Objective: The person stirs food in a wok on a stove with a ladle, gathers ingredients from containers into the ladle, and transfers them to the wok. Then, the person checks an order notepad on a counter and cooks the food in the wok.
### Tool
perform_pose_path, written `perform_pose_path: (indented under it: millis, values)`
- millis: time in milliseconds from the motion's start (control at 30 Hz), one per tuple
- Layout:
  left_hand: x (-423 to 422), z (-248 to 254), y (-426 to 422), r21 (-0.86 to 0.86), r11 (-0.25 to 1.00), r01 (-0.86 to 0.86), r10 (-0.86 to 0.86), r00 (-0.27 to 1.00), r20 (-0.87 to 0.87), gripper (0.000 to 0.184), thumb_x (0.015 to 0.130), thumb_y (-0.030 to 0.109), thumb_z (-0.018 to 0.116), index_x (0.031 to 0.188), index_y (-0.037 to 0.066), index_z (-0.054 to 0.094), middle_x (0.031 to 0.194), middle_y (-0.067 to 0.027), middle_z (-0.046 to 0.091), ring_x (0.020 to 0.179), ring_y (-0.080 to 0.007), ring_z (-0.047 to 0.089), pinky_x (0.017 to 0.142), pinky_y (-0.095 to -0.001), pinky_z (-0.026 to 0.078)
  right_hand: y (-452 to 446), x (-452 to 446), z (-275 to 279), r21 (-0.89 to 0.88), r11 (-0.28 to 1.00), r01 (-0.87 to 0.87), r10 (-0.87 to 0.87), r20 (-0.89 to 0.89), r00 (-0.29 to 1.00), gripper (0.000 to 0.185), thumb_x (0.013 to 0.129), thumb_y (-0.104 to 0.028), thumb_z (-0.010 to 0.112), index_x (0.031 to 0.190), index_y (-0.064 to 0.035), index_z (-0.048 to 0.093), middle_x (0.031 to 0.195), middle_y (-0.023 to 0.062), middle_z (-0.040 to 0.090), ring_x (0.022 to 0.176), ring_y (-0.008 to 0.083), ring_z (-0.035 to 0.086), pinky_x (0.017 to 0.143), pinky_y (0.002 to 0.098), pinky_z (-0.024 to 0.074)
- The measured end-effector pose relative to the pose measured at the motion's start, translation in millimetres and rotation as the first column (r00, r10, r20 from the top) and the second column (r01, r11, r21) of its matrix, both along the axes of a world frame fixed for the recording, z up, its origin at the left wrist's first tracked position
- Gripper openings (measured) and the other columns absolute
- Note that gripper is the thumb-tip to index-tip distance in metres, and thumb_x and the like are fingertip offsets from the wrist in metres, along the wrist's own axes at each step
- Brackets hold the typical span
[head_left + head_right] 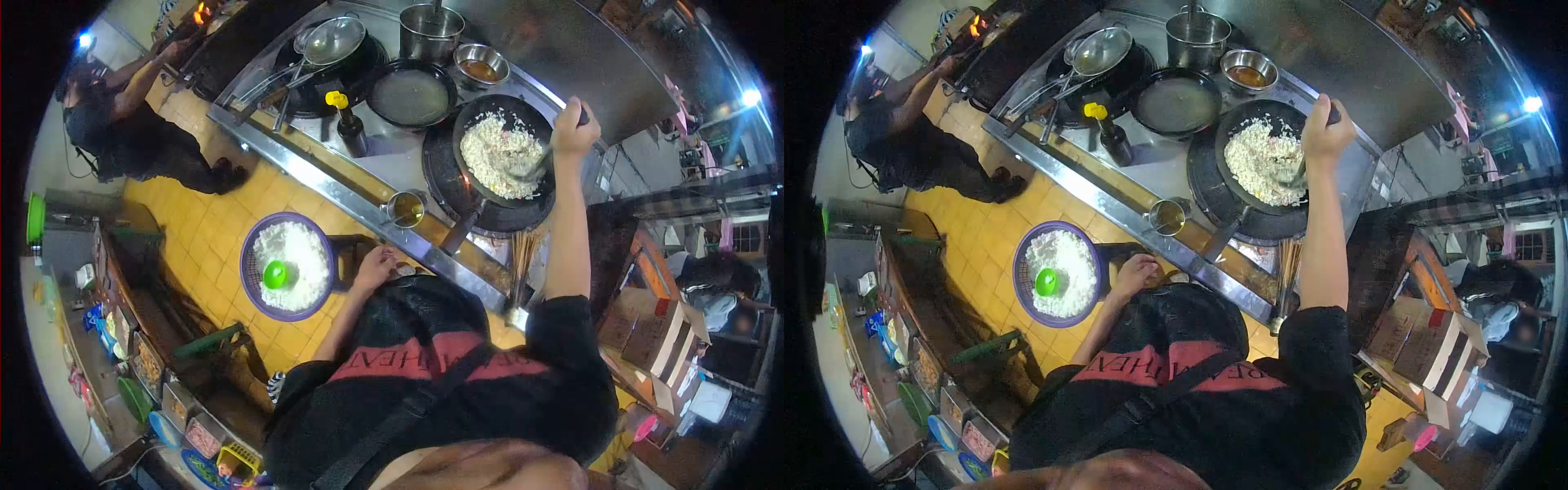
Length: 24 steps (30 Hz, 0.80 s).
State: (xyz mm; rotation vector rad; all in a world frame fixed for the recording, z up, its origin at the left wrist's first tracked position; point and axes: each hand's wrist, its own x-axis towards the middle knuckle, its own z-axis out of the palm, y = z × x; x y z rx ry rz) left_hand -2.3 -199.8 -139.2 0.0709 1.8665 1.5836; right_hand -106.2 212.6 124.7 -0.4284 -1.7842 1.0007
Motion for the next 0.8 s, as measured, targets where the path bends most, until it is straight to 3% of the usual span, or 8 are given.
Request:
perform_pose_path:
  millis: [67, 100, 267, 333, 500, 633, 733, 800]
  values:
    - [7.5, 9.3, -6.5, 0.0, 1.0, 0.002, -0.002, 0.997, 0.073, 0.031, 0.086, 0.019, 0.058, 0.111, 0.005, 0.05, 0.092, -0.0049, 0.061, 0.076, -0.0131, 0.058, 0.062, -0.0254, 0.047, -3.8, -2.8, 7.3, 0.113, 0.993, -0.029, 0.039, -0.082, 0.996, 0.031, 0.081, -0.023, 0.054, 0.068, 0.005, 0.057, 0.05, 0.0094, 0.051, 0.047, 0.0138, 0.046, 0.048, 0.0313, 0.0378]
    - [7.4, 11.3, -7.3, -0.005, 1.0, 0.017, -0.017, 0.997, 0.081, 0.031, 0.086, 0.02, 0.058, 0.112, 0.004, 0.05, 0.092, -0.0047, 0.061, 0.076, -0.0129, 0.058, 0.062, -0.0254, 0.047, -7.4, 0.7, 10.3, -0.066, 0.993, -0.095, 0.089, -0.081, 0.993, 0.033, 0.082, -0.023, 0.054, 0.068, 0.0059, 0.057, 0.05, 0.0071, 0.051, 0.045, 0.0122, 0.045, 0.045, 0.0301, 0.0373]
    - [1.9, 16.8, -1.3, -0.044, 0.998, -0.048, 0.05, 0.998, 0.047, 0.031, 0.085, 0.017, 0.057, 0.108, -0.003, 0.05, 0.086, -0.0097, 0.062, 0.073, -0.0134, 0.058, 0.06, -0.0269, 0.046, -18.7, 10.1, 7.0, -0.077, 0.996, -0.043, 0.035, -0.111, 0.993, 0.03, 0.084, -0.022, 0.055, 0.069, 0.0041, 0.058, 0.051, 0.0014, 0.049, 0.043, 0.0093, 0.043, 0.042, 0.0255, 0.0368]
    - [11.9, 18.2, -10.4, -0.077, 0.997, -0.022, 0.026, 0.998, 0.052, 0.03, 0.085, 0.017, 0.057, 0.107, -0.003, 0.051, 0.086, -0.0096, 0.062, 0.073, -0.0135, 0.058, 0.06, -0.0269, 0.046, -14.9, 13.0, 24.5, -0.225, 0.965, -0.133, 0.111, -0.108, 0.988, 0.028, 0.083, -0.02, 0.056, 0.07, 0.0051, 0.058, 0.051, 0.0013, 0.048, 0.043, 0.0094, 0.044, 0.042, 0.0246, 0.037]
    - [0.3, 18.2, 0.7, 0.038, 0.997, -0.068, 0.066, 0.995, 0.071, 0.029, 0.085, 0.014, 0.056, 0.108, -0.003, 0.051, 0.089, -0.0092, 0.062, 0.076, -0.0144, 0.058, 0.063, -0.0268, 0.046, -2.6, 11.5, 0.2, -0.319, 0.881, -0.35, 0.204, -0.413, 0.888, 0.026, 0.085, -0.014, 0.056, 0.066, 0.0016, 0.049, 0.053, 0.0016, 0.046, 0.043, 0.0083, 0.04, 0.039, 0.0238, 0.0311]
    - [-1.5, 29.3, 3.0, 0.034, 0.995, -0.096, 0.093, 0.992, 0.088, 0.029, 0.084, 0.015, 0.057, 0.106, -0.003, 0.051, 0.089, -0.0093, 0.062, 0.077, -0.0141, 0.058, 0.062, -0.0264, 0.046, -8.2, 11.9, 41.8, -0.17, 0.937, -0.305, 0.217, -0.401, 0.89, 0.027, 0.086, -0.015, 0.051, 0.064, 0.0001, 0.048, 0.053, 0.0031, 0.045, 0.043, 0.0094, 0.039, 0.039, 0.0243, 0.0297]
    - [-2.4, 26.5, 2.9, -0.036, 0.997, -0.063, 0.066, 0.995, 0.08, 0.029, 0.084, 0.016, 0.057, 0.105, -0.003, 0.052, 0.088, -0.0101, 0.062, 0.076, -0.0149, 0.058, 0.063, -0.027, 0.047, -26.7, -2.9, 37.0, -0.308, 0.911, -0.273, 0.095, -0.487, 0.868, 0.029, 0.086, -0.015, 0.05, 0.061, -0.0008, 0.047, 0.051, 0.0033, 0.044, 0.042, 0.0094, 0.038, 0.039, 0.0239, 0.029]
    - [-3.5, 25.7, 1.6, -0.048, 0.999, -0.019, 0.022, 0.998, 0.058, 0.03, 0.085, 0.018, 0.057, 0.108, 0.001, 0.051, 0.09, -0.0076, 0.062, 0.076, -0.0135, 0.057, 0.063, -0.0262, 0.047, -22.1, -10.3, 16.6, -0.279, 0.894, -0.35, 0.174, -0.504, 0.846, 0.03, 0.085, -0.015, 0.052, 0.059, -0.0012, 0.046, 0.05, 0.003, 0.044, 0.042, 0.0092, 0.037, 0.039, 0.0237, 0.0291]
